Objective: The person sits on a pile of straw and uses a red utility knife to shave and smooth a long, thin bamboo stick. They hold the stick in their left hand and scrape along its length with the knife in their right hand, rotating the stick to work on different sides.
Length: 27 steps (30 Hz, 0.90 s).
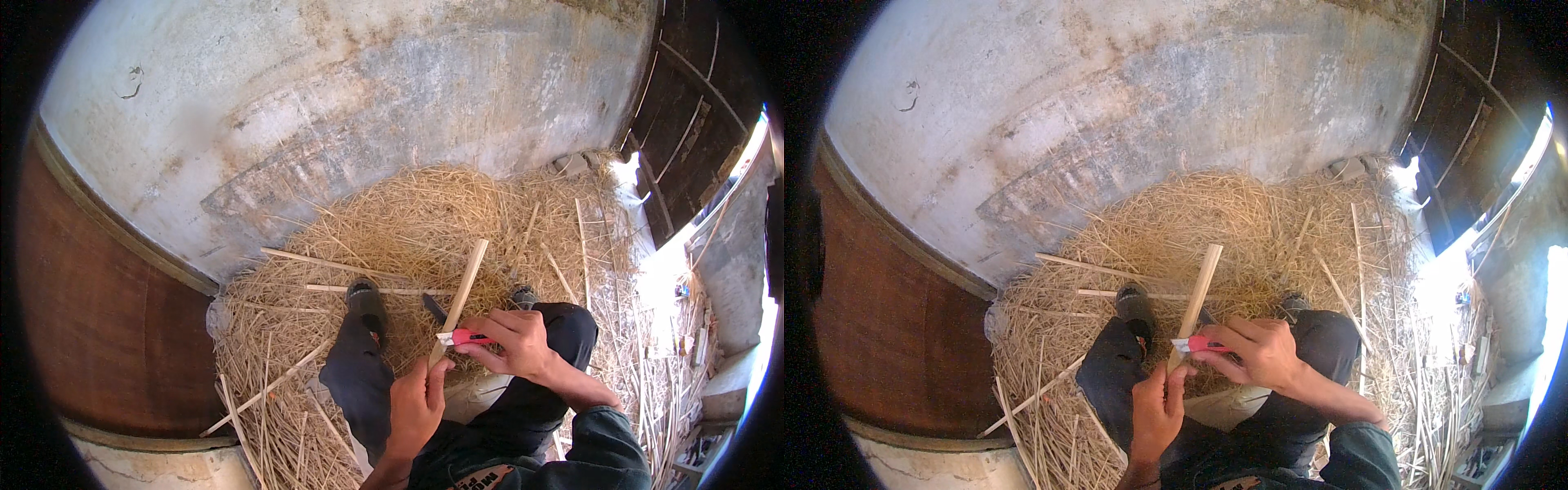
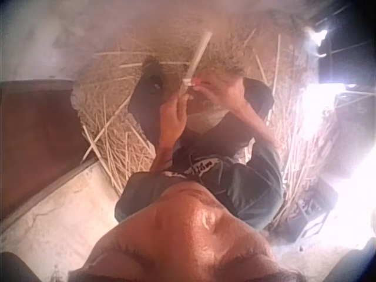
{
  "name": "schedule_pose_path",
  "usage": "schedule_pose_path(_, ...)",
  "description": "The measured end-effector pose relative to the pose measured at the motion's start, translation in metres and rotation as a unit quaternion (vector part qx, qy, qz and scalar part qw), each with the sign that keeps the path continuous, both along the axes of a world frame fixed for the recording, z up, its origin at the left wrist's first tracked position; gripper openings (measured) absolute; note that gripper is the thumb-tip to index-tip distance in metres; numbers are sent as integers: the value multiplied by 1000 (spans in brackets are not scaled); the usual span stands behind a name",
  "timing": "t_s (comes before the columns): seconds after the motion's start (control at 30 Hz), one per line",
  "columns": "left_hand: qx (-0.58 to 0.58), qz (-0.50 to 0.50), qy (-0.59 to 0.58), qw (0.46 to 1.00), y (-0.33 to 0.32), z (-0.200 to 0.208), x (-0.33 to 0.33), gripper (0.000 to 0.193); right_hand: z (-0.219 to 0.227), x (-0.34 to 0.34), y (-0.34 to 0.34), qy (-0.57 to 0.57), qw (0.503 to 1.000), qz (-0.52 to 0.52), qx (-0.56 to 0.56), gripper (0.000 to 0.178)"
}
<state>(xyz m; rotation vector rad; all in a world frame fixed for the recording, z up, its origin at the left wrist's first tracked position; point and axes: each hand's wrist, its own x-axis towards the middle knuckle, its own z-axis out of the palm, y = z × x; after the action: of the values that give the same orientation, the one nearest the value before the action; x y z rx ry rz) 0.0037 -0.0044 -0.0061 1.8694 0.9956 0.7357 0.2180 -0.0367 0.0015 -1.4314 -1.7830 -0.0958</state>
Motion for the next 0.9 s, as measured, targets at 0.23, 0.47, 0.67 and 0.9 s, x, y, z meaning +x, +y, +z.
schedule_pose_path(0.23,60,28,15,998,-3,-5,4,19,-2,-2,1,-24,999,-21,18,33)
schedule_pose_path(0.47,41,24,21,999,-5,3,3,16,5,0,0,-59,997,-37,36,32)
schedule_pose_path(0.67,7,23,21,999,-8,9,-3,16,20,10,4,-80,994,-25,64,29)
schedule_pose_path(0.9,-41,-5,66,997,-31,-8,-25,16,67,81,26,89,956,-268,77,19)
